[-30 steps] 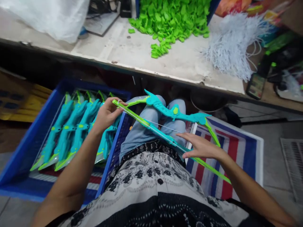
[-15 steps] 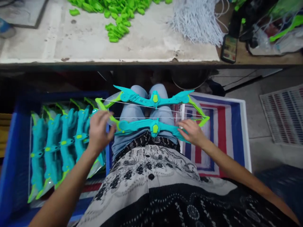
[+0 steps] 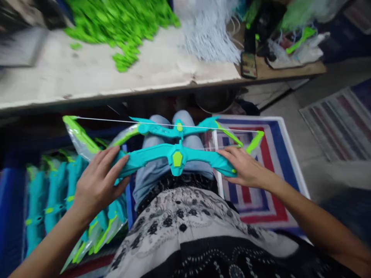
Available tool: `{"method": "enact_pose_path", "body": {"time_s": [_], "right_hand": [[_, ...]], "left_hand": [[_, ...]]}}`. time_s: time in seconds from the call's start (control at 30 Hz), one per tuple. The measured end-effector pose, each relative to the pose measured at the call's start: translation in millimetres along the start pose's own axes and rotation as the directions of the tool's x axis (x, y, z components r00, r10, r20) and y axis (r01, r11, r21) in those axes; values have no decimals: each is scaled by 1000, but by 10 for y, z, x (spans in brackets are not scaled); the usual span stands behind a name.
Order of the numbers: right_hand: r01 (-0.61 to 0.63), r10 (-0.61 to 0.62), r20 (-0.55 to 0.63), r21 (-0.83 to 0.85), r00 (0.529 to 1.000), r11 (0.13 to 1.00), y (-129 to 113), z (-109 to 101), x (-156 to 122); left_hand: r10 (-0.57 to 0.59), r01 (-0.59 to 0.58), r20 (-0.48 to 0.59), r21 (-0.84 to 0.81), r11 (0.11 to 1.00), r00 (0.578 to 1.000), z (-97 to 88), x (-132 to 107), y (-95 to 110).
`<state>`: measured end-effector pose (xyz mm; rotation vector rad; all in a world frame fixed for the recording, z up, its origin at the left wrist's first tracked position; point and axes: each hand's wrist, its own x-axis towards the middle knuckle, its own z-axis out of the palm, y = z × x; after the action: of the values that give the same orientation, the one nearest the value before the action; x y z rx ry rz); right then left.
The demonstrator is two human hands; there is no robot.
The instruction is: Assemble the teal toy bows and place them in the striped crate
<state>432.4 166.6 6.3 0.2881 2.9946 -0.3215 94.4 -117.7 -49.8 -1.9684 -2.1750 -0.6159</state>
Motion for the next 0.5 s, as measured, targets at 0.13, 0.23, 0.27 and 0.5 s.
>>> {"method": "enact_pose_path", "body": {"time_s": [0.13, 0.23, 0.27, 0.5], "right_hand": [[197, -279, -279, -287, 919, 937, -57, -577, 473], [208, -454, -378, -538, 807, 817, -180, -901, 976], [207, -506, -392, -596, 768, 776, -236, -983, 1151], [266, -704, -502, -685, 502, 678, -739, -1237, 2177]], "left_hand": [[29, -20, -43, 189, 982, 999, -662, 53, -243], [5, 32, -105, 343, 939, 994, -1133, -60, -408], [-1, 53, -132, 390, 919, 991, -1260, -138, -438], [-285, 437, -337, 589, 680, 897, -1566, -901, -395]]}}
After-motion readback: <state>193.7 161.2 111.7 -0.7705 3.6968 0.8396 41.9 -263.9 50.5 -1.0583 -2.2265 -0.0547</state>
